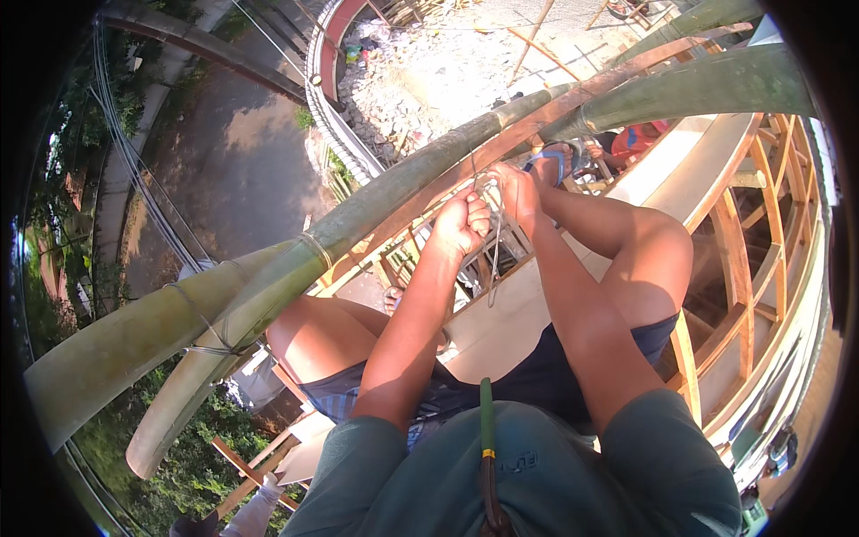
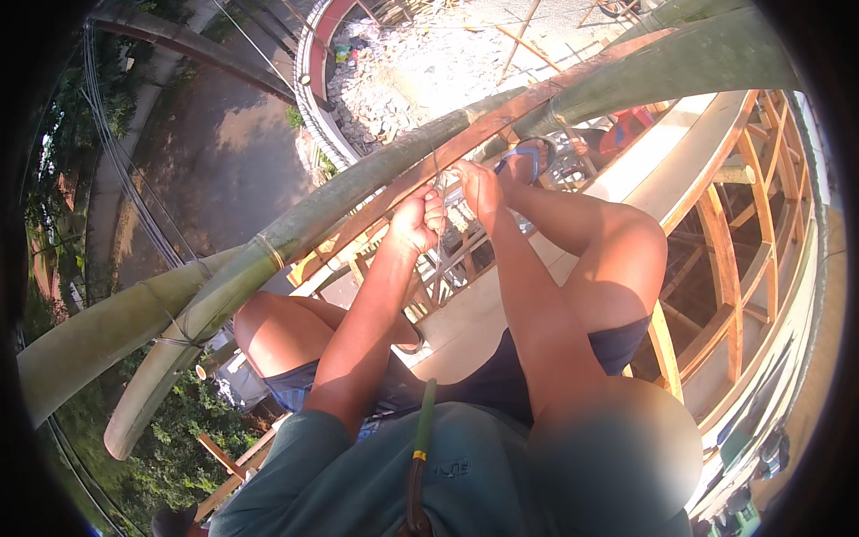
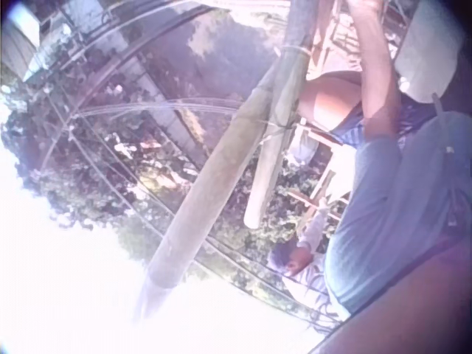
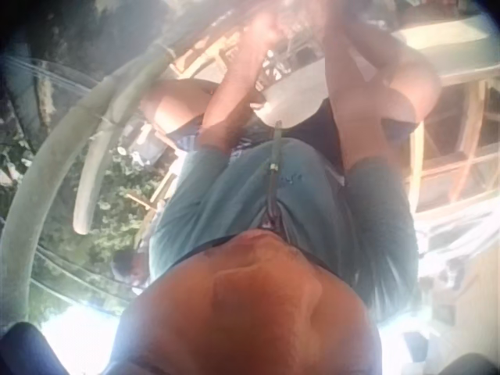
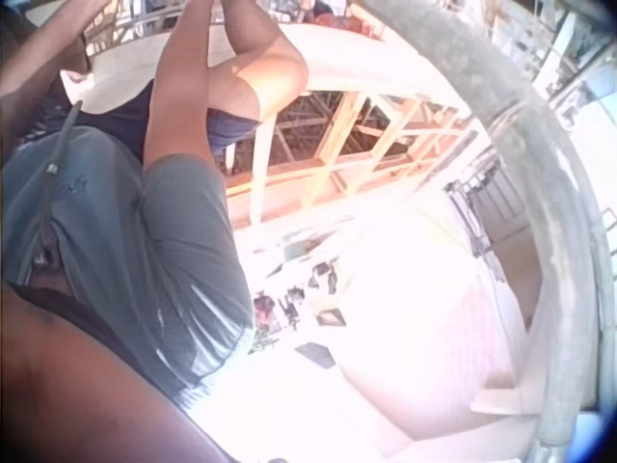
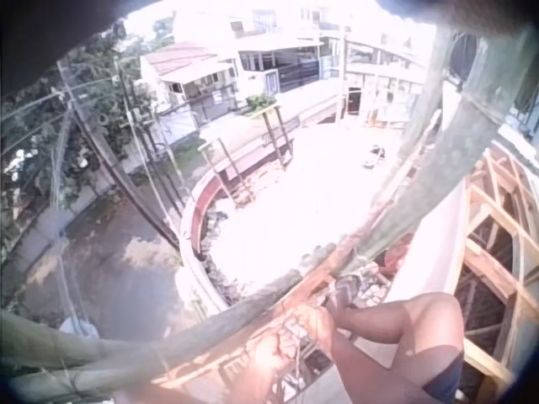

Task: The person sits on a bamboo scaffold and ties bamboo poles together using wire. They wrap the wire around the joint, twist it with pliers, and trim the excess. The process is repeated at multiple joints.

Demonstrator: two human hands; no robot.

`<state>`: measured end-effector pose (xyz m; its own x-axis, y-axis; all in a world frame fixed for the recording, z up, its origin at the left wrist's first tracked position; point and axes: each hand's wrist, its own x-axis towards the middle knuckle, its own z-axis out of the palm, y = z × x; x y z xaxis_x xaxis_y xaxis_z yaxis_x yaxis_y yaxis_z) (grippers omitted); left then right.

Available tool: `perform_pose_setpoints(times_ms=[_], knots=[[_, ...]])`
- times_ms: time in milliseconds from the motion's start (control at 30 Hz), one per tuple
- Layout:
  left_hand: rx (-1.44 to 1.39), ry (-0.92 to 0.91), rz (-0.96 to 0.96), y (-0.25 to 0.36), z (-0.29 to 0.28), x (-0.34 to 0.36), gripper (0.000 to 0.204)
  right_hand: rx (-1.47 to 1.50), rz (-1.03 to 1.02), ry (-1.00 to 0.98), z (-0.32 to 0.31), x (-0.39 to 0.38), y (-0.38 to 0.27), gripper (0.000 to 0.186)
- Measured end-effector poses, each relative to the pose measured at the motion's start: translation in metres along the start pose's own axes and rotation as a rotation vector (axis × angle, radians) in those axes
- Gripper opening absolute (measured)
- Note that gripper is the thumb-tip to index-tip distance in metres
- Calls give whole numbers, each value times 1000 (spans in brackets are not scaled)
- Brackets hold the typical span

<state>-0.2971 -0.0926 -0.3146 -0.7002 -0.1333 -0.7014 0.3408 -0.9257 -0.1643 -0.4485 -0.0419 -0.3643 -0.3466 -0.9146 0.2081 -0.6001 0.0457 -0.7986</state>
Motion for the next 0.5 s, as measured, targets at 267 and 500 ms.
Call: perform_pose_setpoints(times_ms=[267, 500], knots=[[-305, 262, 596, -76, 56, 101, 31, 742, 761, 352, 116, -44, -58, 15], [540, 285, 382, -86, 54, 40, 32, -12, 632, 212, 91, -42, -12, 24]])
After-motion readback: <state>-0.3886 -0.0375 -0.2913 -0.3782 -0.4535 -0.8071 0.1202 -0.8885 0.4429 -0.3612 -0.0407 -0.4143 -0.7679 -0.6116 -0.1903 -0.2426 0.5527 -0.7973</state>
